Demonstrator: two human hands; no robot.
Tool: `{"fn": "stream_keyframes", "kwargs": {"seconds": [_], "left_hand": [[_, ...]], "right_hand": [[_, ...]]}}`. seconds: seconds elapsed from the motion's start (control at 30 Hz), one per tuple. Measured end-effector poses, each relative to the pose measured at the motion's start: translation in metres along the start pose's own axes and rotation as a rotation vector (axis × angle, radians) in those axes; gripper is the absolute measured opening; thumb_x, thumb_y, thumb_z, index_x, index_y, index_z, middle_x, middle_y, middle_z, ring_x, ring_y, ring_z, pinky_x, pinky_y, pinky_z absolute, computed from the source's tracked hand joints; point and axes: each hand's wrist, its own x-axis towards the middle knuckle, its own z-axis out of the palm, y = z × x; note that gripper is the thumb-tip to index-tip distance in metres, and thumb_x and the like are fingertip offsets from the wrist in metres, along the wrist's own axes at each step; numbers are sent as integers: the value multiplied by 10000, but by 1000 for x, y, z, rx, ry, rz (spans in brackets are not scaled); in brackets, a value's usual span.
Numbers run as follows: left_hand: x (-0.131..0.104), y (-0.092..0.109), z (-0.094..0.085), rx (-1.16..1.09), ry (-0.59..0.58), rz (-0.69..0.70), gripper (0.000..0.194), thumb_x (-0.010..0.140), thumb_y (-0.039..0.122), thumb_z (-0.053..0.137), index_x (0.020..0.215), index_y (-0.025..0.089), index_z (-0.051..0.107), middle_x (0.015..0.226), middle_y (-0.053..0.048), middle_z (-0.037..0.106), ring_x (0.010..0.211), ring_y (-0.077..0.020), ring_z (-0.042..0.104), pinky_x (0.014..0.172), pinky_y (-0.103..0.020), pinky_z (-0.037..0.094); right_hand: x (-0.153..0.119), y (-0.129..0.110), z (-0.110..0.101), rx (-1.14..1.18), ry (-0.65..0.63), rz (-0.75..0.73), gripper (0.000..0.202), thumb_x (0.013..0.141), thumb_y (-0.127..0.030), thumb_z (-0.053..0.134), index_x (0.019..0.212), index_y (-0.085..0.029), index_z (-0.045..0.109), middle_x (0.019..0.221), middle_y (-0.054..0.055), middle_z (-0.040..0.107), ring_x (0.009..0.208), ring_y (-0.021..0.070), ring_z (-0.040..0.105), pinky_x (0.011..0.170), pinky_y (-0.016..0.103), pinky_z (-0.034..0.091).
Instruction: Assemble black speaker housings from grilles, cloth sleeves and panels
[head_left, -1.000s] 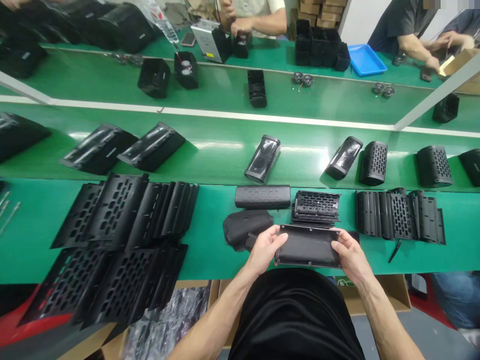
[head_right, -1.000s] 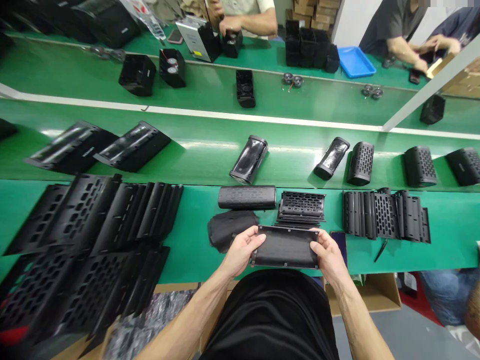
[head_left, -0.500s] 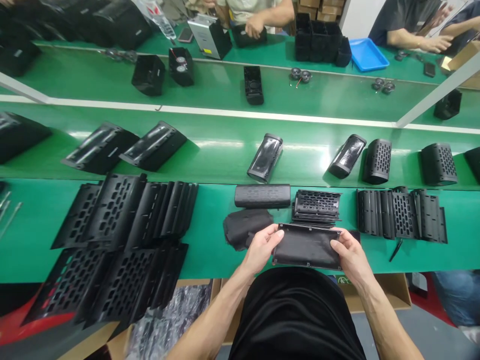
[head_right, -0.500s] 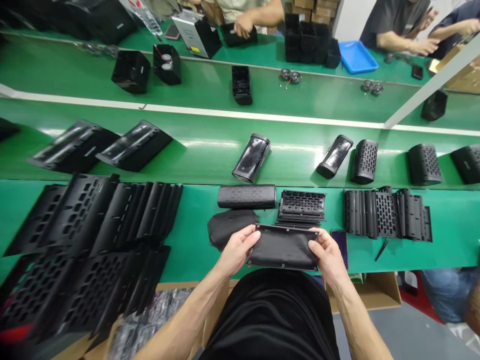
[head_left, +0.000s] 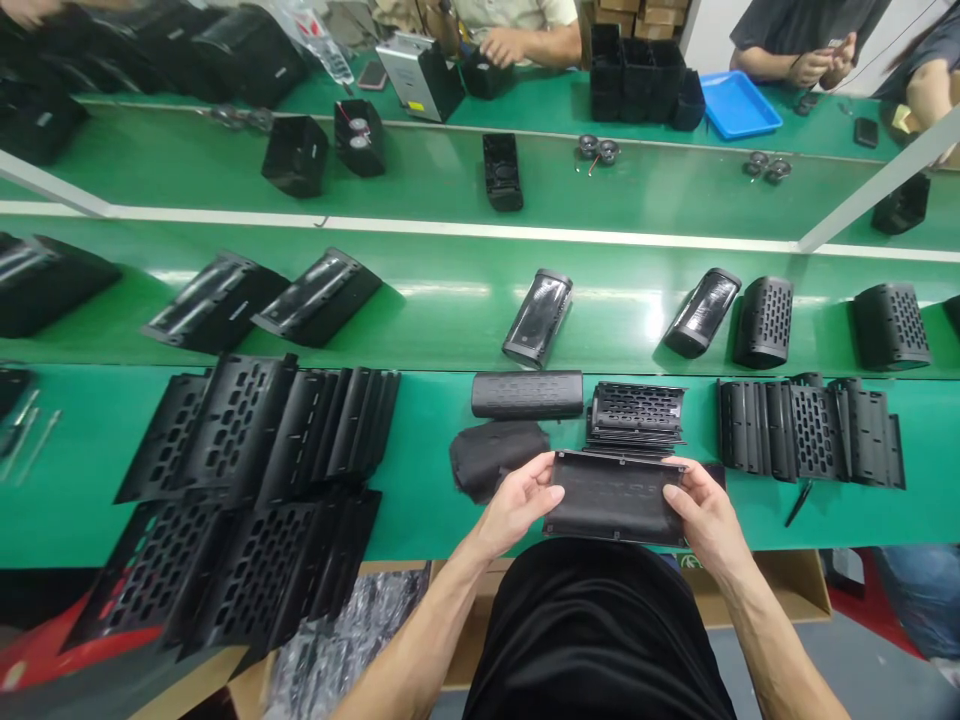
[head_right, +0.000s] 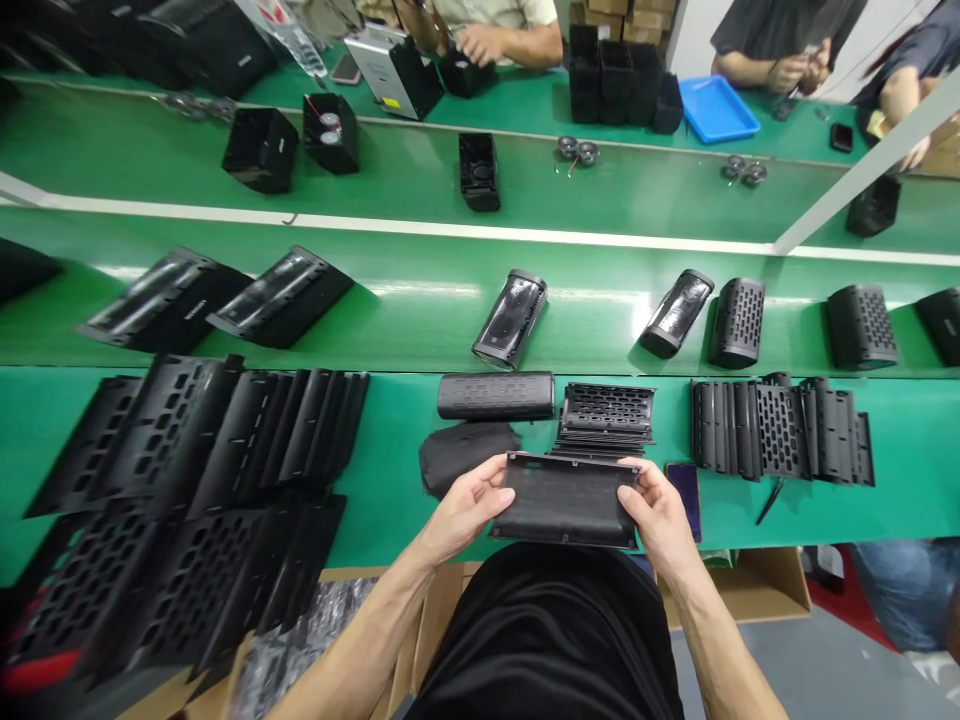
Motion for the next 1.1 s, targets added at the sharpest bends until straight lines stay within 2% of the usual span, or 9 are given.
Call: {"fn": "stream_keyframes", "kwargs": {"seconds": [0.23,0.47,0.67,0.87,1.1], "left_hand": [[-3,-6,-4,5,6,10,548,831,424,815,1297,179,662,1229,-117,719,1109,-255,662,978,-353,498],[-6,5,-1,-61,-105,18,613,816,405,820,1357,185,637,1273,-138,708,1182,-306,662,1035,-404,493],[-7,9,1,-72,-118,15,609,817,371,816,1373,205,630,1317,-145,691,1177,-314,669,1001,-393,514],[-4,5,0,-79,-97,28,608,816,372,816,1371,204,635,1311,-146,693,1180,-309,662,1020,-398,506],[-3,4,2,-102,-121,29,613,829,362,812,1394,231,613,1334,-136,676,1166,-287,666,1022,-391,507]], "right_hand": [[0,0,0,6,22,-10,444,686,-463,910,1052,-293,725,979,27,734,891,244,657,833,367,525],[-2,-2,-2,11,34,-39,408,728,-491,884,1052,-289,742,907,8,692,825,207,620,763,315,509],[0,-6,-1,20,64,-53,397,738,-529,865,1025,-287,736,884,9,692,766,200,603,694,301,487],[3,-11,-1,7,52,-51,411,739,-549,857,1037,-298,725,893,13,717,771,223,633,710,331,512],[5,-14,1,61,94,-47,404,730,-579,860,979,-290,728,1011,35,770,919,285,706,764,378,569]]}}
